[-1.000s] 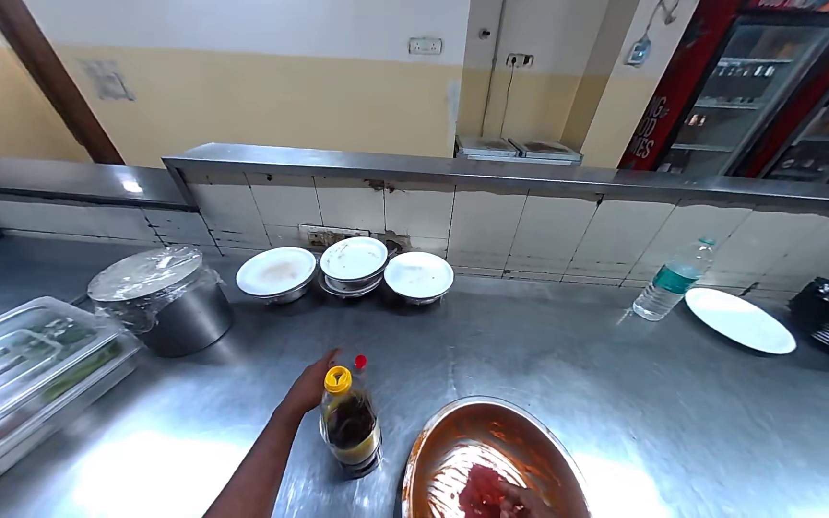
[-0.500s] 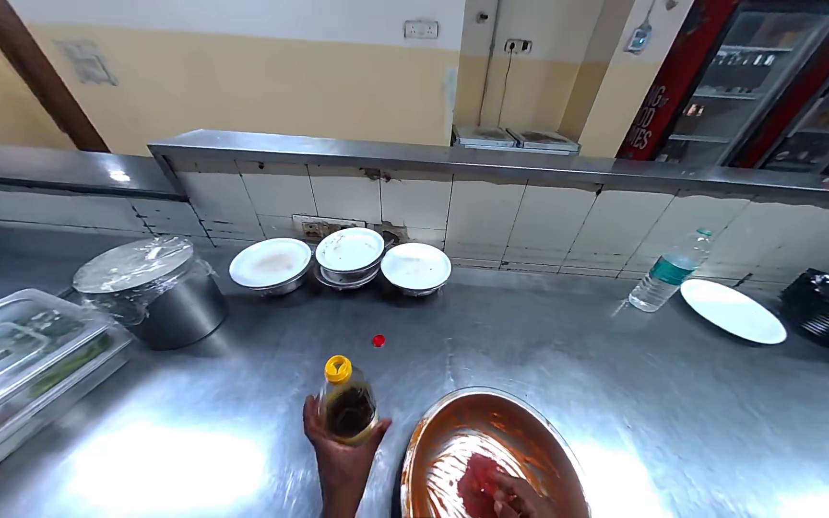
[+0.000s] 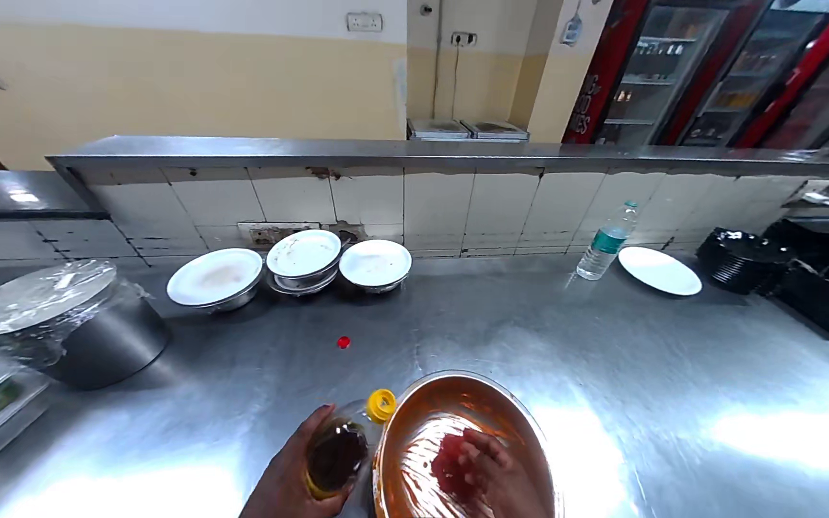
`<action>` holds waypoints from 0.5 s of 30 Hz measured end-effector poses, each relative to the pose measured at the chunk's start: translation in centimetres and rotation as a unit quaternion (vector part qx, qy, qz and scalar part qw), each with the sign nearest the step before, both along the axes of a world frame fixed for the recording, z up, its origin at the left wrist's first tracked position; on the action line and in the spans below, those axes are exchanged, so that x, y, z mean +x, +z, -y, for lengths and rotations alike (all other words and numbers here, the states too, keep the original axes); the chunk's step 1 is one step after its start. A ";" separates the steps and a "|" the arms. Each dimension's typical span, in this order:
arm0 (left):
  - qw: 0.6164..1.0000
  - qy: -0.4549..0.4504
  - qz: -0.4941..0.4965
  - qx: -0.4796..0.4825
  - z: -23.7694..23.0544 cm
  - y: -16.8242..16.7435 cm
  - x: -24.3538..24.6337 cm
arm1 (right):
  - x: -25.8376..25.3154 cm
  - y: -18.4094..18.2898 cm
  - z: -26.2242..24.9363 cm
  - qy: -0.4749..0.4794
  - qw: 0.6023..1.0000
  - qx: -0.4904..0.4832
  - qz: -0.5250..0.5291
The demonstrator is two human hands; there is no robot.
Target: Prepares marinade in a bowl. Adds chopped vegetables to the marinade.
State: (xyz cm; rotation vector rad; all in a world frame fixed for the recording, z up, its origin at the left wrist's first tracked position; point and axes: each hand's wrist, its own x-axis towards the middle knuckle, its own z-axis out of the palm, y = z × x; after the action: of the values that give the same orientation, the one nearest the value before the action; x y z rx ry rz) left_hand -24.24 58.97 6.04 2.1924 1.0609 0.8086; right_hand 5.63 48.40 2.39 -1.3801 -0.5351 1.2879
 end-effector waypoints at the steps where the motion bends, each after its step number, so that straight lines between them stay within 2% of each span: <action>1: 0.999 -0.034 -0.036 -0.005 -0.2 0.6 -0.2 | -0.5 0.4 -0.4 -0.034 0.997 -0.014 -0.061; 4: 0.982 -0.110 -0.150 -0.020 -1.0 2.5 0.0 | -1.5 0.7 -1.6 -0.105 0.974 -0.030 -0.199; 6: 0.965 -0.138 -0.220 -0.040 -1.5 3.3 0.3 | -2.1 0.9 -1.9 -0.110 0.963 -0.032 -0.242; 15: 0.912 -0.178 -0.369 -0.032 -2.5 5.1 2.5 | -3.1 1.0 -1.9 -0.134 0.949 -0.053 -0.279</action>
State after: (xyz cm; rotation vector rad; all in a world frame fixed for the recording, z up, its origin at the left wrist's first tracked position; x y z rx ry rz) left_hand -21.72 61.46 11.15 2.5813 0.9274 -0.2536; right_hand 2.57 50.31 3.37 -1.0576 0.1091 1.4142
